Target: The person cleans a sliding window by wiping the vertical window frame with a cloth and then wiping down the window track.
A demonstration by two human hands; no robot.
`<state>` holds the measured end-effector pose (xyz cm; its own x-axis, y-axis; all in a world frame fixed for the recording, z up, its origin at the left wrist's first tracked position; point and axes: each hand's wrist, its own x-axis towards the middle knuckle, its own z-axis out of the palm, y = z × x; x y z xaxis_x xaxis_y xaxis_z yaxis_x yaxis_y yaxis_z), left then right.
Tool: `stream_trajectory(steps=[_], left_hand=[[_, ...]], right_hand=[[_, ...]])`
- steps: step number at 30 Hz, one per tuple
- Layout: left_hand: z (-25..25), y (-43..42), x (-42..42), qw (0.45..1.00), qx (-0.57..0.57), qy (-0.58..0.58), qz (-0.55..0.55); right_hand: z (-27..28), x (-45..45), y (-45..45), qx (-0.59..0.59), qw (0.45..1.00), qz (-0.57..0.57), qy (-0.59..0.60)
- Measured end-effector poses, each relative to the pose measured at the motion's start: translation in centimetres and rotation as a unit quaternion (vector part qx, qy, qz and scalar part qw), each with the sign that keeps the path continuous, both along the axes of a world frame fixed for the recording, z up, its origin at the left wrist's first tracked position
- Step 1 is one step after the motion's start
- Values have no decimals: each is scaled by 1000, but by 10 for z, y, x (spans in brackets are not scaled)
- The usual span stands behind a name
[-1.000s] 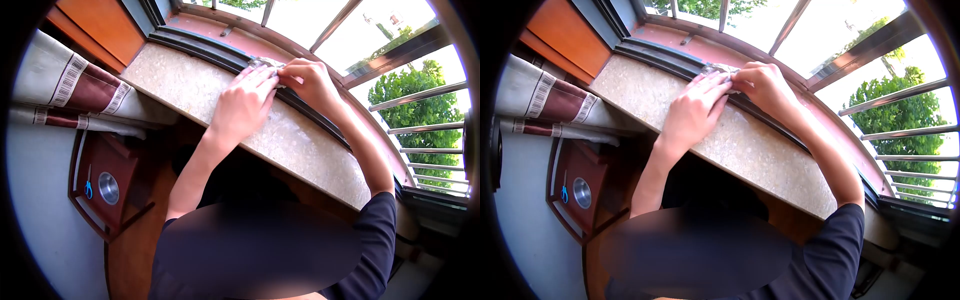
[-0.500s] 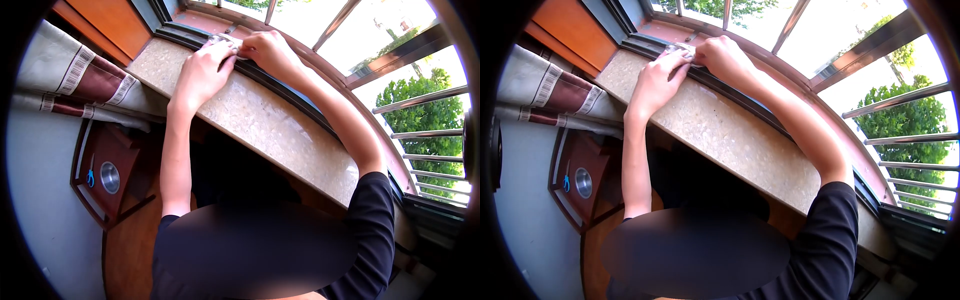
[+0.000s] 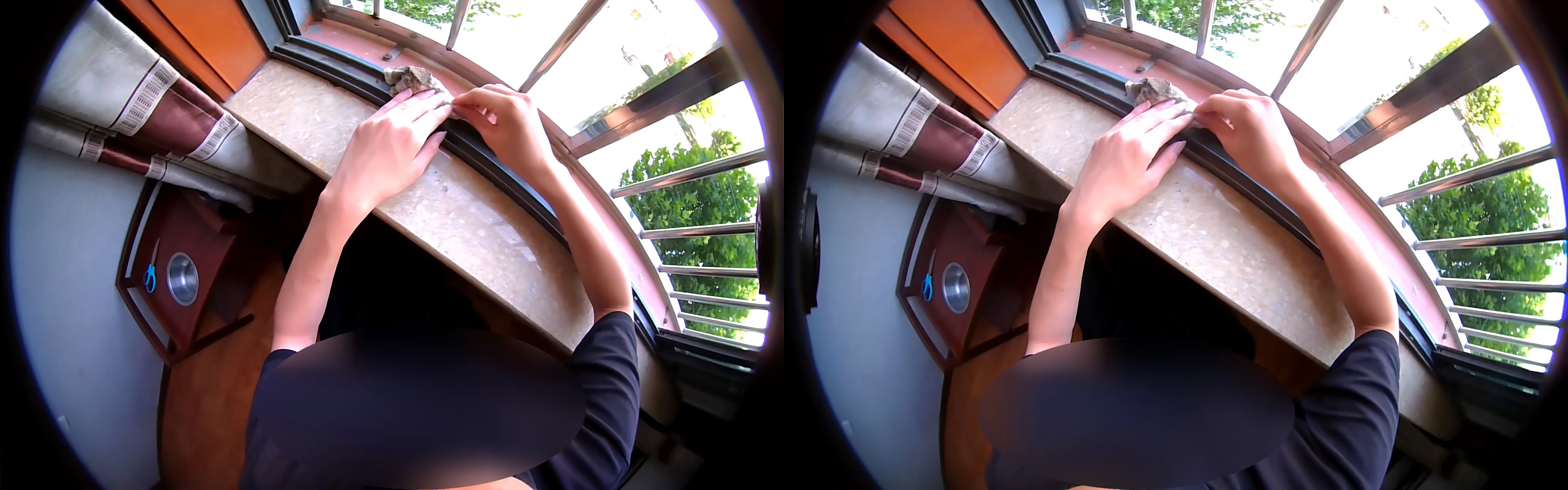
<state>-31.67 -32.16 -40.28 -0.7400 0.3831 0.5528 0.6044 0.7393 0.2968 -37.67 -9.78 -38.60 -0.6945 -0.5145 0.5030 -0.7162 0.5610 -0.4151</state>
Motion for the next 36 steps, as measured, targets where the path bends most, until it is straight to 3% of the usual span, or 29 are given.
stream_trajectory(steps=[5, 8, 12, 14, 17, 19, 21, 23, 25, 27, 32, 36], left_hand=[[-5, -6, 4, 995, 94, 32, -28], [-4, 0, 11, 988, 133, 66, 37], [-9, 12, 9, 966, 199, 134, 91], [-8, 15, 9, 962, 218, 134, 96], [3, 18, 8, 957, 244, 114, 110], [5, 18, 6, 956, 250, 95, 119], [1, 18, 5, 968, 181, 60, 161], [-2, 22, 4, 972, 172, 47, 156], [-1, 28, 6, 978, 139, 12, 156], [-1, 33, 4, 979, 127, -5, 161], [-4, 42, -3, 984, 95, 13, 151], [-9, 44, -4, 987, 109, 23, 118]], right_hand=[[24, 9, -1, 20, 996, -43, -82], [24, 11, -4, -86, 978, -31, -189], [23, 18, -14, -112, 970, -43, -210], [20, 18, -14, -215, 945, -18, -244], [36, 30, -11, -182, 947, -51, -260], [43, 40, -7, -157, 951, -59, -261], [41, 51, 0, -130, 953, -68, -263], [35, 60, 9, -39, 992, -11, -122], [36, 70, 12, -13, 994, -27, -108], [25, 71, 16, 30, 998, -8, 53], [22, 98, 30, 32, 997, -49, -43], [15, 110, 43, 47, 994, -90, -46]])
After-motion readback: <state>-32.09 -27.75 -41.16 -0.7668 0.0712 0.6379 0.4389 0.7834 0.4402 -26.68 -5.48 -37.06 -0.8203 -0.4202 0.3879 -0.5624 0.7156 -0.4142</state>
